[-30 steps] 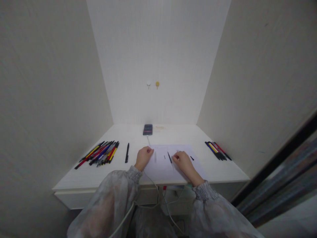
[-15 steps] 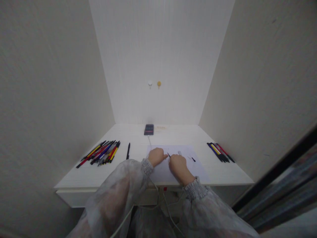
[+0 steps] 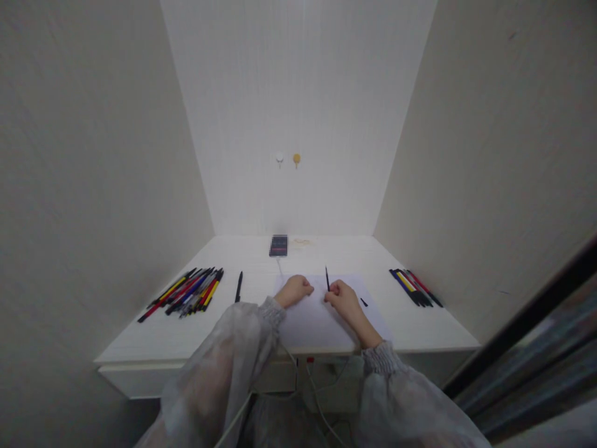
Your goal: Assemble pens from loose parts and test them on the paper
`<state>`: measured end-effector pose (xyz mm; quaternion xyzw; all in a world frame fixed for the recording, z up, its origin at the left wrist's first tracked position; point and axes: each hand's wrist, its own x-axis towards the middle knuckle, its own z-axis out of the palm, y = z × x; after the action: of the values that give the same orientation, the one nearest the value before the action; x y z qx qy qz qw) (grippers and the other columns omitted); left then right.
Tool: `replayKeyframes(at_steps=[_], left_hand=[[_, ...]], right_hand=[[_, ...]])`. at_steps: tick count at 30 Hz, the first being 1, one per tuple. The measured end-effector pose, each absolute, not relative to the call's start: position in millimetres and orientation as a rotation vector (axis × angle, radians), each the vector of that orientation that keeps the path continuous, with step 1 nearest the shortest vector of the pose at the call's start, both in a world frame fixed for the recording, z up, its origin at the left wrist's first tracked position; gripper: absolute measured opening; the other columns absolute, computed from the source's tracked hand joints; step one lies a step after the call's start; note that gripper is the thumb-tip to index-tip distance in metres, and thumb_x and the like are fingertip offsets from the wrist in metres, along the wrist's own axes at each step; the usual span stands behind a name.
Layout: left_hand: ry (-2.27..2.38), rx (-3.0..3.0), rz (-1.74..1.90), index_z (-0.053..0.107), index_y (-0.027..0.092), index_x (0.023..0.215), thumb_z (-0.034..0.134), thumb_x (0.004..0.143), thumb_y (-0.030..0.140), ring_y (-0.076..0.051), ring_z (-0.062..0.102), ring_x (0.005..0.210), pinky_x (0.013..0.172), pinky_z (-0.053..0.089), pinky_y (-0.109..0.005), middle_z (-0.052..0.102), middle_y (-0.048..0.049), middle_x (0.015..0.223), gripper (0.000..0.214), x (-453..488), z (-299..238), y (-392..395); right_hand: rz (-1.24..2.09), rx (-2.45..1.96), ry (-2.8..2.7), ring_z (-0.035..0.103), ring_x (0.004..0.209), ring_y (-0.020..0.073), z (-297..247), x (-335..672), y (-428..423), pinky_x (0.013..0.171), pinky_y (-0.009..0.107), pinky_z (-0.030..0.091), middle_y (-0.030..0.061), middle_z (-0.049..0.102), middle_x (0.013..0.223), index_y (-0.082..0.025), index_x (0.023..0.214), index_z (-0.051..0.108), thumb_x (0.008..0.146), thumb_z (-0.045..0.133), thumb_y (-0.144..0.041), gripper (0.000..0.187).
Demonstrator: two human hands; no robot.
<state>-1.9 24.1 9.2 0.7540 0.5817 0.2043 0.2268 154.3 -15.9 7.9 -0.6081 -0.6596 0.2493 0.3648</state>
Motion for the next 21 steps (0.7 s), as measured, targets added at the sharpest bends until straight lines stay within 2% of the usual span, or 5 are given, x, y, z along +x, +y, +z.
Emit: replayKeyframes(at_steps=[4, 7, 13, 21], left_hand=[[1.220, 1.529, 1.098, 0.062, 0.009, 0.081, 0.055, 0.068, 0.031, -0.006, 0.041, 0.047, 0.046, 0.030, -0.019, 0.061, -0.0043, 0.068, 0.027, -21.0, 17.1, 19.6], [1.030, 1.252, 1.274, 0.058, 0.010, 0.097, 0.060, 0.065, 0.032, -0.002, 0.034, 0.044, 0.044, 0.025, -0.017, 0.060, -0.0044, 0.076, 0.039, -32.2, 13.5, 16.2], [0.831, 0.997, 1.379, 0.058, 0.011, 0.085, 0.067, 0.060, 0.036, 0.000, 0.030, 0.043, 0.040, 0.020, -0.016, 0.059, -0.0037, 0.077, 0.037, -39.5, 6.0, 16.5], [0.752, 0.971, 1.386, 0.056, 0.010, 0.076, 0.067, 0.061, 0.037, 0.001, 0.030, 0.042, 0.040, 0.022, -0.016, 0.058, -0.0028, 0.077, 0.032, -41.2, 7.7, 15.9]], right_hand=[[1.090, -1.116, -1.527, 0.044, 0.039, 0.0086, 7.1, 145.8, -13.3, 0.041, 0.020, 0.034, -0.0024, 0.058, 0.054, -0.018, 0.069, 0.043, 0.063, 0.050, -0.023, 0.011], [1.230, -0.957, -1.498, 0.044, 0.038, 0.0075, 7.1, 135.9, -16.8, 0.040, 0.019, 0.034, -0.0016, 0.061, 0.057, -0.018, 0.070, 0.043, 0.065, 0.051, -0.026, 0.013], [1.364, -0.959, -1.647, 0.036, 0.034, 0.0047, 5.7, 126.4, -24.3, 0.035, 0.017, 0.026, -0.0015, 0.061, 0.056, -0.017, 0.071, 0.046, 0.067, 0.053, -0.032, 0.017], [1.322, -0.986, -1.685, 0.034, 0.035, 0.0044, 1.5, 128.1, -23.3, 0.035, 0.017, 0.024, -0.0015, 0.061, 0.056, -0.016, 0.073, 0.049, 0.068, 0.054, -0.032, 0.018]])
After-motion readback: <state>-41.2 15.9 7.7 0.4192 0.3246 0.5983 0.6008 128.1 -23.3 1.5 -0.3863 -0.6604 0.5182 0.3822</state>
